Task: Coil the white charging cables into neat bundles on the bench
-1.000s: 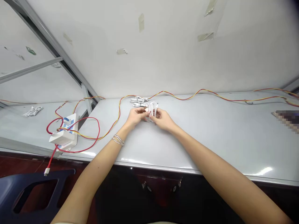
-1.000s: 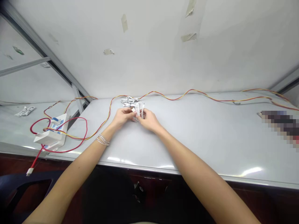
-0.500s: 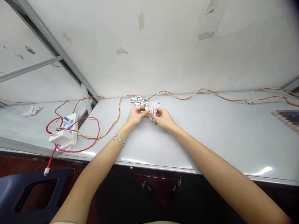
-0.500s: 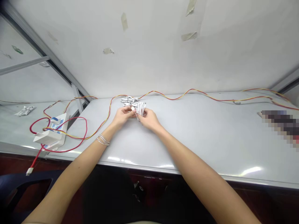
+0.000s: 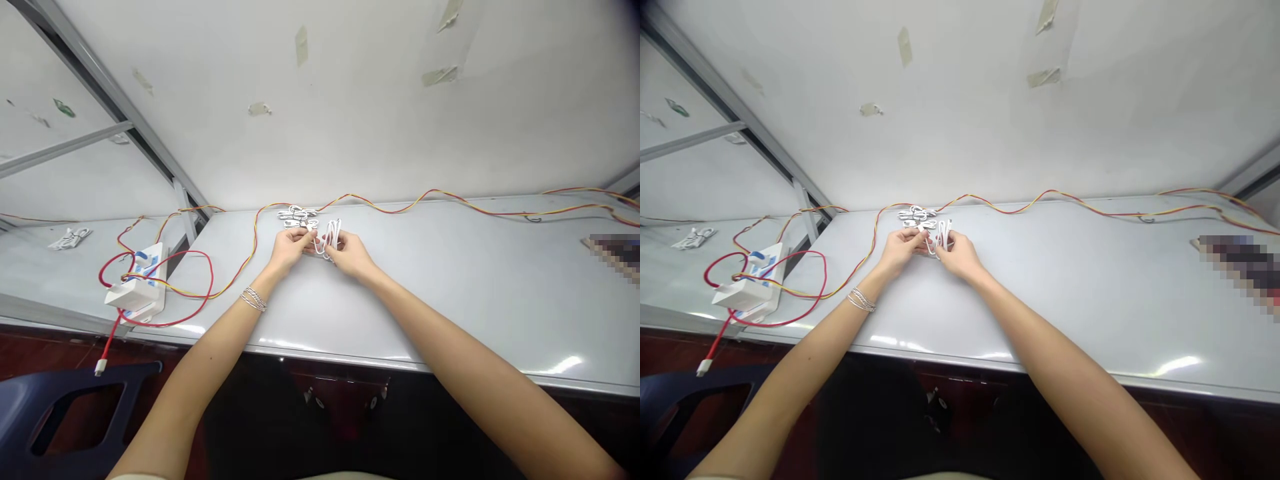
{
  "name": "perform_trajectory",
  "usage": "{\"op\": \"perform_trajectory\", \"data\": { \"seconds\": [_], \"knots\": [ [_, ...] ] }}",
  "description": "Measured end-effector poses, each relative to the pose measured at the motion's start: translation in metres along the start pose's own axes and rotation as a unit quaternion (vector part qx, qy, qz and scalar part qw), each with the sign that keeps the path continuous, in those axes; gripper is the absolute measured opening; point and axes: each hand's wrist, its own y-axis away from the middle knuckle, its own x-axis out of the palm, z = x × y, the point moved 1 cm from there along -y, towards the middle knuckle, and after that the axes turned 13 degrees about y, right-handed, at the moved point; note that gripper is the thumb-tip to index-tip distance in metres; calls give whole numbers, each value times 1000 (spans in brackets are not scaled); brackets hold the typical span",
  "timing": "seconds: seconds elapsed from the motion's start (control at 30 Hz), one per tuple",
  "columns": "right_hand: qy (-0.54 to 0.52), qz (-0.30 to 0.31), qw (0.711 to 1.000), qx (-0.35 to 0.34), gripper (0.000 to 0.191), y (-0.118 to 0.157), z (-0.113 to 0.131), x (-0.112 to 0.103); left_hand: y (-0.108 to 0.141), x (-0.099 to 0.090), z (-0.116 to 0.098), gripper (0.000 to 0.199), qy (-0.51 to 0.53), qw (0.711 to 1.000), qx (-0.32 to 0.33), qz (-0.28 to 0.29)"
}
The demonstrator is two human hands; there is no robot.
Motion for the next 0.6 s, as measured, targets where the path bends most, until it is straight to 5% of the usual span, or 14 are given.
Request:
{"op": "perform_trajectory", "data": {
  "seconds": [0.6],
  "knots": [
    [-4,-12,1000,19,21,0,-3,1,-4,-4,1,46,22,1000,5,0]
  ]
}}
